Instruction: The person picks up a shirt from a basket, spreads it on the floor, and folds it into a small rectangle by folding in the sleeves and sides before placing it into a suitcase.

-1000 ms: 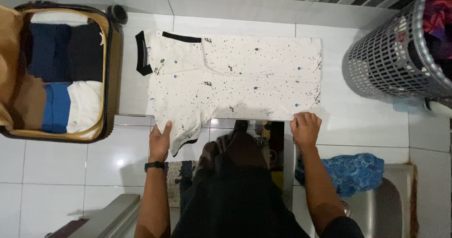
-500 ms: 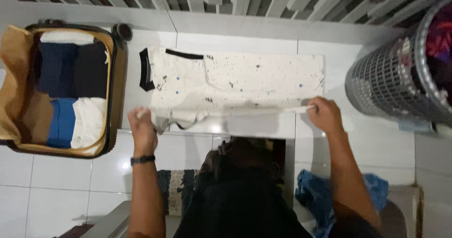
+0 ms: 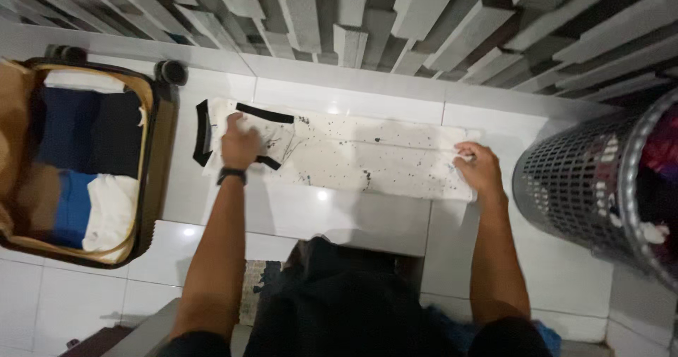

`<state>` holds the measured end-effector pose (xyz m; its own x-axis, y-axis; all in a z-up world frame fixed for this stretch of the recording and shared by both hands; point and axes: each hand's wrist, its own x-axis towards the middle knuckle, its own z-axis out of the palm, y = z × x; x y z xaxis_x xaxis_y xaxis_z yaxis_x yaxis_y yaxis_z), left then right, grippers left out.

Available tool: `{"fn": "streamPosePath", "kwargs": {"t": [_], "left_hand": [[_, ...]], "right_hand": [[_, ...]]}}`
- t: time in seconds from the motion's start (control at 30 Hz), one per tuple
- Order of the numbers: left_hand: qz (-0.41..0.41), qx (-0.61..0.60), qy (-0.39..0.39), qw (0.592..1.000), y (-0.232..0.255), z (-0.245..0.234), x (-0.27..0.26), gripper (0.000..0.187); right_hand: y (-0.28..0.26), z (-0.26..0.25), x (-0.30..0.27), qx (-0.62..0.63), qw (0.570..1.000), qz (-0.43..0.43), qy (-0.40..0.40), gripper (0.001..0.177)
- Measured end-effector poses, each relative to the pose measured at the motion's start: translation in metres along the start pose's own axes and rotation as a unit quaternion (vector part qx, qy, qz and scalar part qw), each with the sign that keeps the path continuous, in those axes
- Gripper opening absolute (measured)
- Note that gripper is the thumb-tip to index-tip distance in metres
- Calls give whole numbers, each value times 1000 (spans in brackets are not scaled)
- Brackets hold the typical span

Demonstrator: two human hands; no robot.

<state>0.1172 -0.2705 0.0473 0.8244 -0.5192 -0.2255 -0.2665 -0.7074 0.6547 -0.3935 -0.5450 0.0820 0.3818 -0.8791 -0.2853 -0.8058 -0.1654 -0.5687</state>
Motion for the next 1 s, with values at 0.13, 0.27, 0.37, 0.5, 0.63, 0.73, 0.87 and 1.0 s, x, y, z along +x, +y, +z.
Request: {"fn": "streamPosePath", "kwargs": {"t": [0.13, 0.27, 0.37, 0.5, 0.63, 0.73, 0.87, 1.0], "left_hand": [[-22, -200, 10, 980, -14, -32, 2, 19], [94, -259, -40, 960, 4, -63, 26, 16], [-141, -405, -81, 900, 39, -54, 50, 17], [-169, -321, -100, 927, 48, -25, 56, 21], [-60, -257, -100, 959, 24, -6, 61, 26], [-44, -231, -105, 966, 11, -10, 65, 26], [-136, -412, -83, 897, 15, -25, 79, 27], [-36, -391, -31, 919, -8, -30, 69, 22]], "right_hand": [[18, -5, 8, 166, 983, -69, 33, 29], [9, -13, 20, 223, 972, -44, 56, 36], [-17, -14, 32, 183, 980, 32, 71, 43], [-33, -8, 18, 218, 967, 45, 121, 44], [-28, -2, 11, 207, 962, 85, 154, 52], [-13, 2, 13, 214, 957, 79, 178, 53], [-4, 6, 23, 236, 949, 43, 204, 56], [-12, 8, 22, 175, 963, 47, 198, 58]]}}
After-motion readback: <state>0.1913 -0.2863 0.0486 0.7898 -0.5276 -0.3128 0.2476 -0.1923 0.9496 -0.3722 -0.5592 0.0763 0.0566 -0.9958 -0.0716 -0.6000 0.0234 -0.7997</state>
